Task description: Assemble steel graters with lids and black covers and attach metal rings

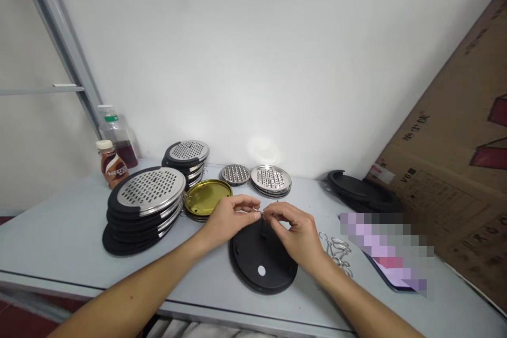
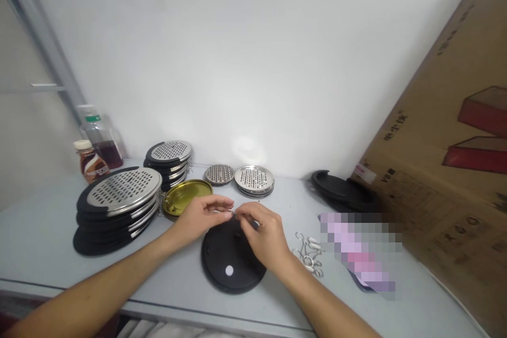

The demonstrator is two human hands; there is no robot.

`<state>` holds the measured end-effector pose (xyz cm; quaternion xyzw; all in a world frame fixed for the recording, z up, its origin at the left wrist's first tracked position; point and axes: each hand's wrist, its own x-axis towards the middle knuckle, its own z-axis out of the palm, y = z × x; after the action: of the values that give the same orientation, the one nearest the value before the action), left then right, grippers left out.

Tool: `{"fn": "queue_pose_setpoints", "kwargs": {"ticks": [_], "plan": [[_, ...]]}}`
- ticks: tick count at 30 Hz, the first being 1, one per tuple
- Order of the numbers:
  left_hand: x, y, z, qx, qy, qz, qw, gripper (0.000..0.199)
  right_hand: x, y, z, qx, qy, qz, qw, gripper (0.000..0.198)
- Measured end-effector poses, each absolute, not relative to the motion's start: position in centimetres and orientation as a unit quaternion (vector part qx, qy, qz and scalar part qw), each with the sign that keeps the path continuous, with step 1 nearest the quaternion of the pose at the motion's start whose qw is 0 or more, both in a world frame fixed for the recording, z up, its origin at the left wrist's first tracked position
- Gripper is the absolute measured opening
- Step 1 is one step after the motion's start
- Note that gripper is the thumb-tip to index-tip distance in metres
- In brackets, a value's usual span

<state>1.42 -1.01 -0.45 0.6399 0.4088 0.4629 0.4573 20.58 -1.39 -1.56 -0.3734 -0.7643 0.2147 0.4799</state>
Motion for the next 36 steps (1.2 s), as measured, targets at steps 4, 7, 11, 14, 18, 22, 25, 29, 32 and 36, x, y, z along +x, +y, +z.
{"fn": "queue_pose_setpoints", "kwargs": {"ticks": [4, 7, 11, 14, 18, 22, 25, 29, 32, 36], "plan": [[1.5, -1.4, -0.7, 0.69, 0.411, 0.464, 0.374, 0.016, 20.3, -1.4, -1.7, -0.391, -0.712, 0.296, 0.503, 0.011], [1.4, -1.6, -0.6, 0.711, 0.411, 0.47, 0.324, 0.012, 20.3, -1.2, -1.6, -0.405, -0.69, 0.366, 0.476, 0.022], [1.3, -1.6, -0.6, 0.724, 0.405, 0.469, 0.303, 0.011, 20.4, -0.8, -1.0, -0.381, -0.642, 0.521, 0.413, 0.032], [1.3, -1.5, -0.7, 0.732, 0.407, 0.464, 0.289, 0.011, 20.5, -0.5, -0.8, -0.368, -0.604, 0.576, 0.41, 0.035], [1.4, -1.3, -0.9, 0.738, 0.412, 0.465, 0.266, 0.01, 20.6, -0.1, -1.1, -0.367, -0.596, 0.585, 0.409, 0.036], [1.4, -1.3, -1.1, 0.737, 0.418, 0.462, 0.262, 0.012, 20.6, 0.1, -1.4, -0.37, -0.592, 0.588, 0.408, 0.034], [1.4, -1.4, -1.1, 0.737, 0.426, 0.464, 0.246, 0.014, 20.8, 0.2, -1.2, -0.381, -0.58, 0.589, 0.414, 0.033], [1.4, -1.4, -1.1, 0.733, 0.43, 0.478, 0.221, 0.013, 21.2, 0.6, -0.9, -0.41, -0.565, 0.568, 0.437, 0.032], [1.4, -1.3, -1.0, 0.73, 0.437, 0.481, 0.214, 0.009, 21.5, 0.8, -0.9, -0.423, -0.562, 0.553, 0.448, 0.034], [1.3, -1.4, -0.8, 0.744, 0.436, 0.463, 0.205, 0.002, 21.5, 1.0, -1.1, -0.424, -0.557, 0.553, 0.453, 0.034]]}}
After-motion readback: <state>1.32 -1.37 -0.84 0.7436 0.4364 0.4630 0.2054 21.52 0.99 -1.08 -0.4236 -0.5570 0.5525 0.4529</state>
